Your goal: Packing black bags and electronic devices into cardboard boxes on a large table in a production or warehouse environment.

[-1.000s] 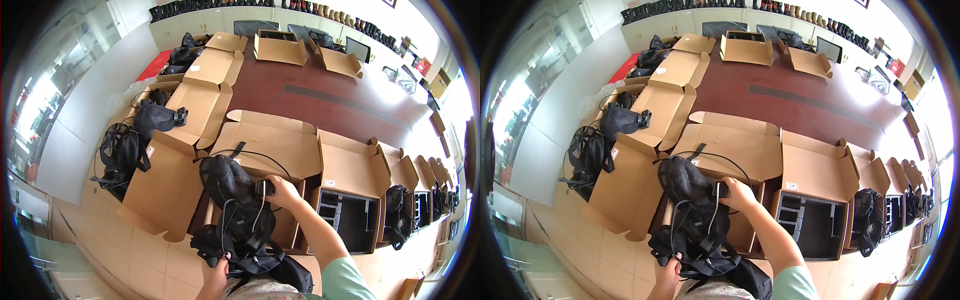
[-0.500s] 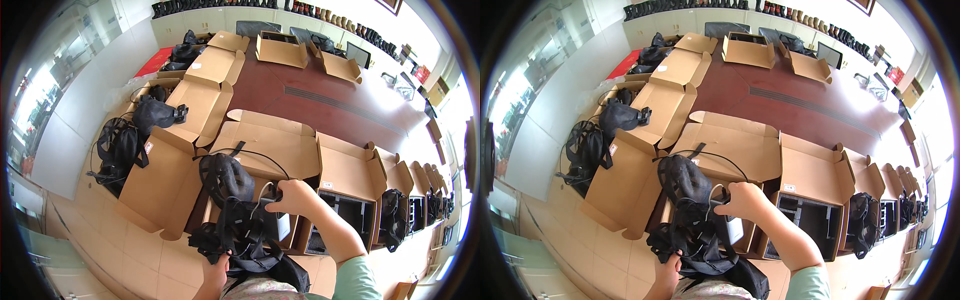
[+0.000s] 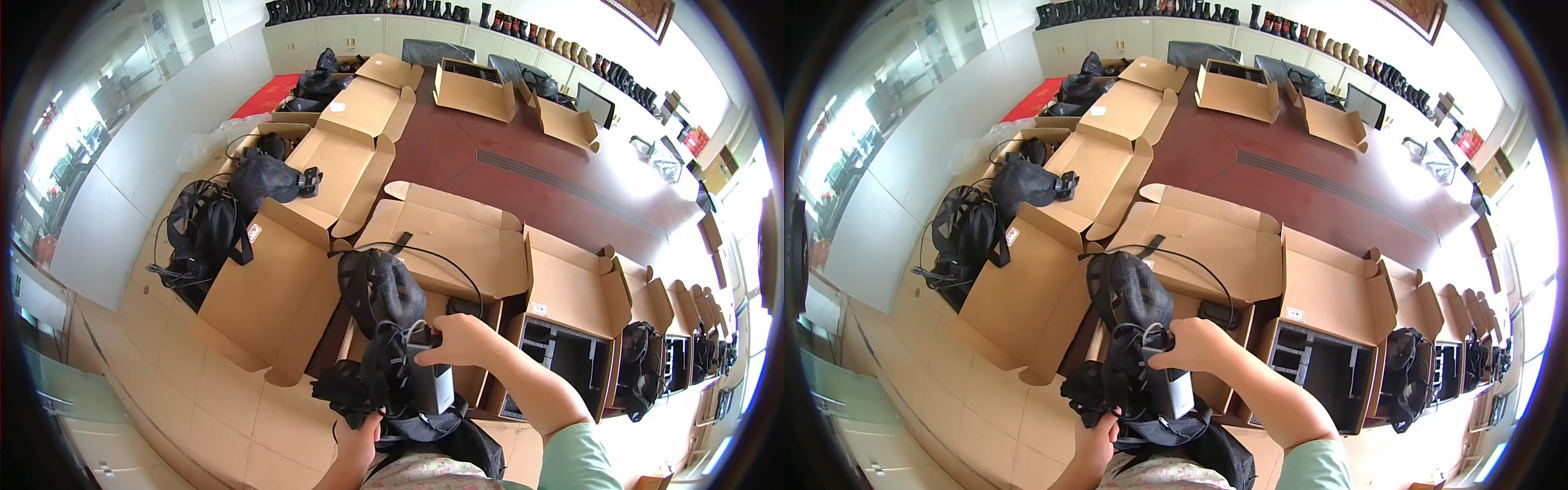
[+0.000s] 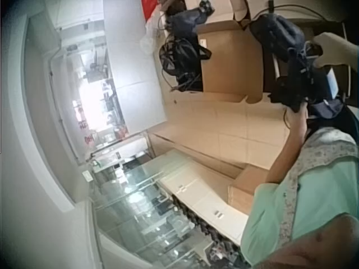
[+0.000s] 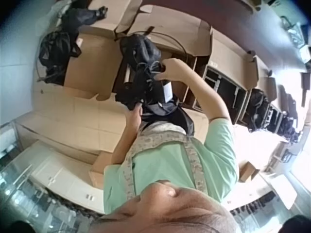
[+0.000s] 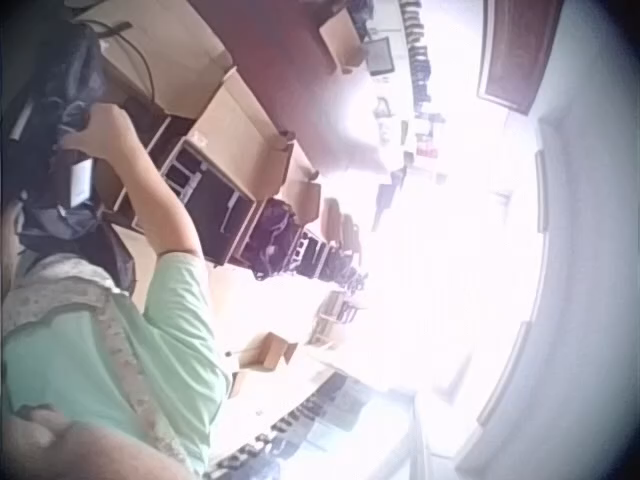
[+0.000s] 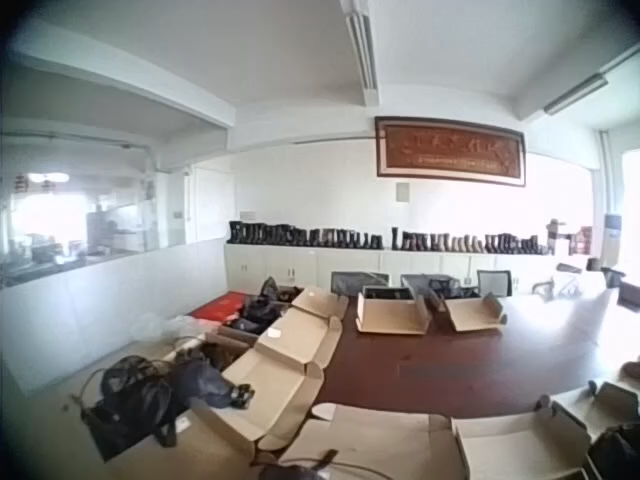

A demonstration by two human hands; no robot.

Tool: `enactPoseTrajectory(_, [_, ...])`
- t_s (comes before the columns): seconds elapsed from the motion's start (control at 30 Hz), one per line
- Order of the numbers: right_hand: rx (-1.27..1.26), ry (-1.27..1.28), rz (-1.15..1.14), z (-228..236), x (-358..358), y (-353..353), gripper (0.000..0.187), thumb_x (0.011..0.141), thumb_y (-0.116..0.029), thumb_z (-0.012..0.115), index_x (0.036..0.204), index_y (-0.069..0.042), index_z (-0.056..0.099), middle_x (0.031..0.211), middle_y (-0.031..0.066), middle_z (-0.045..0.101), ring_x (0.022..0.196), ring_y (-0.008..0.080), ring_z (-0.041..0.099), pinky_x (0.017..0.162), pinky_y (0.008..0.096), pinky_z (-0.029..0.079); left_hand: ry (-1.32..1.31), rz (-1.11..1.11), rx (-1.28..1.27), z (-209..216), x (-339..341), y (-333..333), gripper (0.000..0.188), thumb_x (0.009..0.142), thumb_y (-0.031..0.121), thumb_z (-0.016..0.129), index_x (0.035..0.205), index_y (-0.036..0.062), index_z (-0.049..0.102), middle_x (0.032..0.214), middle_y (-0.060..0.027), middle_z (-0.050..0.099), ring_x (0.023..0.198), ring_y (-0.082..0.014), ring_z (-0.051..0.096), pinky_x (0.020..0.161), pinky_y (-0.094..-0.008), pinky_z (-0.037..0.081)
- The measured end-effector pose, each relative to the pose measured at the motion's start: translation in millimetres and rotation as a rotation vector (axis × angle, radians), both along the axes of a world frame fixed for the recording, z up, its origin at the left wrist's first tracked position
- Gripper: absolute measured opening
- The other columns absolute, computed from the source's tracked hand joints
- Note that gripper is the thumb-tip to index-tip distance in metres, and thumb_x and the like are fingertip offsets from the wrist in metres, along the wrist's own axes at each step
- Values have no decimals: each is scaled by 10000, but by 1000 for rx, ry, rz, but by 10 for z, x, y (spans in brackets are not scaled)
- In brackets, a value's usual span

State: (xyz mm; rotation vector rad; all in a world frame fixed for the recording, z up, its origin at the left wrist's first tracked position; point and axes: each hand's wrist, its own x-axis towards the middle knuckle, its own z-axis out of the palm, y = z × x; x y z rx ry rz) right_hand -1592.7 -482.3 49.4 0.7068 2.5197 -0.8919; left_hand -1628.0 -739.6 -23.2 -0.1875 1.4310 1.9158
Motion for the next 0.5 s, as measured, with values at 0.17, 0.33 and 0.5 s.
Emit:
enactPoseTrajectory(0.17, [-71,144,-143,-13,-25,-64,652,625,-496,754,1002,26,649,910,222,661,876,337,645,806,368,497,-6,30,-35,-119,2,-82,176,760,4,707,884,28,584,719,-15,566,438,-90,430,383,-229,305])
enactPoseTrajectory(0.33, [-167,212,-160,-148,-21,-88,663,642,-454,784,1077,21,631,931,193,662,861,283,641,807,346,496,-40,68,-72,-167,-30,-111,175,765,42,715,879,38,582,714,-17,560,423,-98,421,381,-231,308])
enactPoseTrajectory(0.5, [-375,212,-181,-353,0,-117,719,642,-442,793,1128,50,596,920,170,661,809,224,657,746,327,513,-112,233,-109,-229,-80,-123,193,758,43,712,901,43,583,659,-15,537,407,-110,413,377,-237,310])
